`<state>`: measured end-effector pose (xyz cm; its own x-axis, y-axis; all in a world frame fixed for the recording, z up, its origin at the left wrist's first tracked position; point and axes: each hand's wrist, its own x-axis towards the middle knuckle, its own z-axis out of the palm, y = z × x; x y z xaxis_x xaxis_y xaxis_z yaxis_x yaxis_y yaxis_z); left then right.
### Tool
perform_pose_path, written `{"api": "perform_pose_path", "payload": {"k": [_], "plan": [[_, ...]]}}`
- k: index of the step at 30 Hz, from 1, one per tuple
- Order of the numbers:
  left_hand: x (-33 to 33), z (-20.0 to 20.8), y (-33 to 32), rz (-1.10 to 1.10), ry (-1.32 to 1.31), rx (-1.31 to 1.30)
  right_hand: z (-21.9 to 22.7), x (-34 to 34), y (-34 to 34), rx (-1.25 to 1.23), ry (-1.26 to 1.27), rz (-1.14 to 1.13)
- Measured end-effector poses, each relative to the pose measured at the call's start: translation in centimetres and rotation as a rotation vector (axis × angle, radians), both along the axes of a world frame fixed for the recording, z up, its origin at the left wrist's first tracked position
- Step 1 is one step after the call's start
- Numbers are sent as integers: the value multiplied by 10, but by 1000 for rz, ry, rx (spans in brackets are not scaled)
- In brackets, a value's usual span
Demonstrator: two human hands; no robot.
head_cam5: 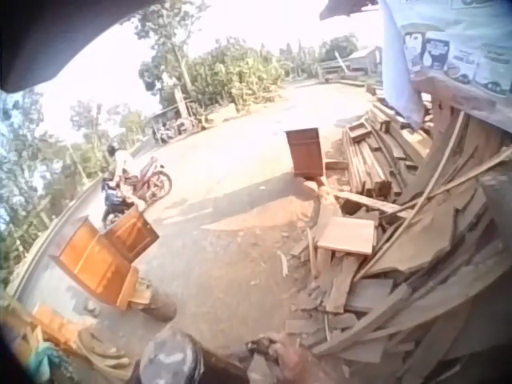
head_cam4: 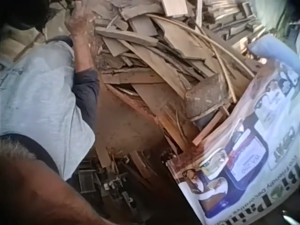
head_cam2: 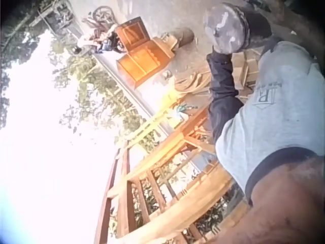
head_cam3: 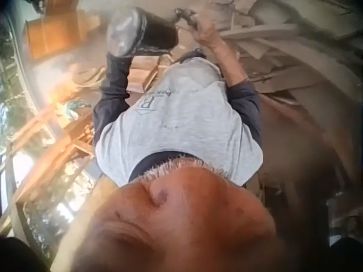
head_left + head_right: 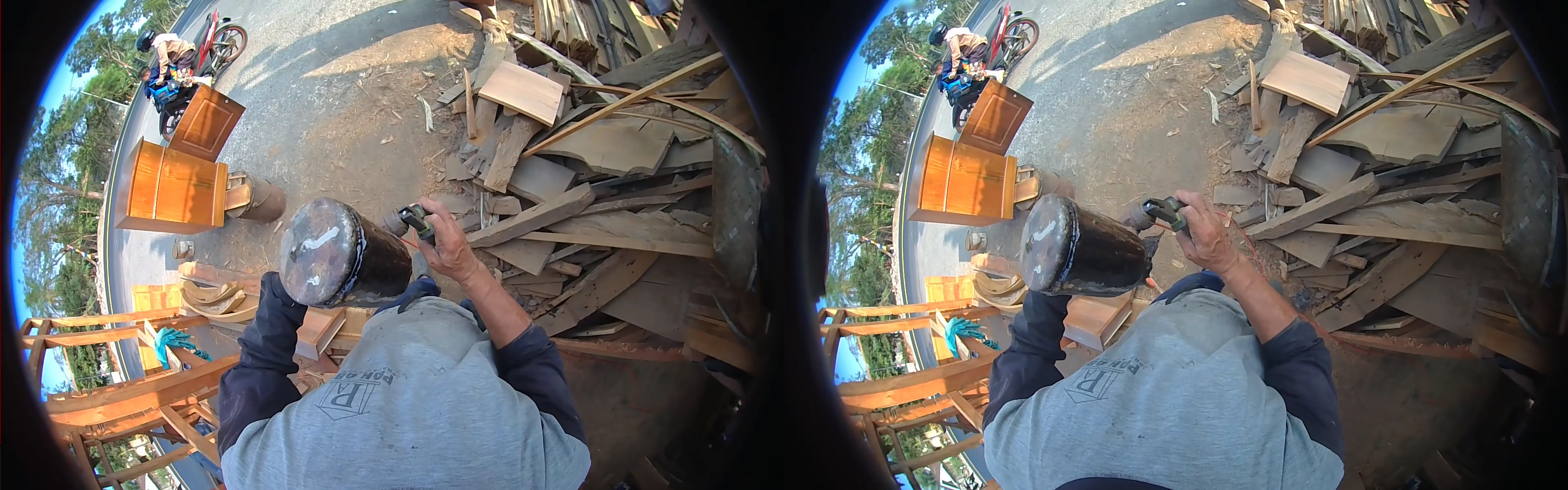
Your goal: The person uses a spray gun to apply a finish to the interior and exterior surfaces of a wooden cabinet.
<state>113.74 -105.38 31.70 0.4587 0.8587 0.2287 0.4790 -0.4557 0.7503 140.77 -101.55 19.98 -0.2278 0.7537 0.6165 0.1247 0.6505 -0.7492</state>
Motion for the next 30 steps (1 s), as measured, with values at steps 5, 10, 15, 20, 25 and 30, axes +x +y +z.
{"api": "perform_pose_path", "payload": {"k": [5,10,15,20,25,30], "plan": [[10,-6,-8,-12,-7,1,-8,2,-1,36,-24,16],[17,-11,-21,-25,4,30,-15,-4,-10,7,-137,22],[37,-1,-18,-66,-4,-65,23,12,-5,-15,-125,126],[44,-2,-31,51,-57,-180,15,31,-19,-356,-254,251],[65,-4,-40,169,15,-309,95,63,-2,-348,-685,459],[81,-2,-43,246,87,-316,120,86,35,-103,-974,755]]}}
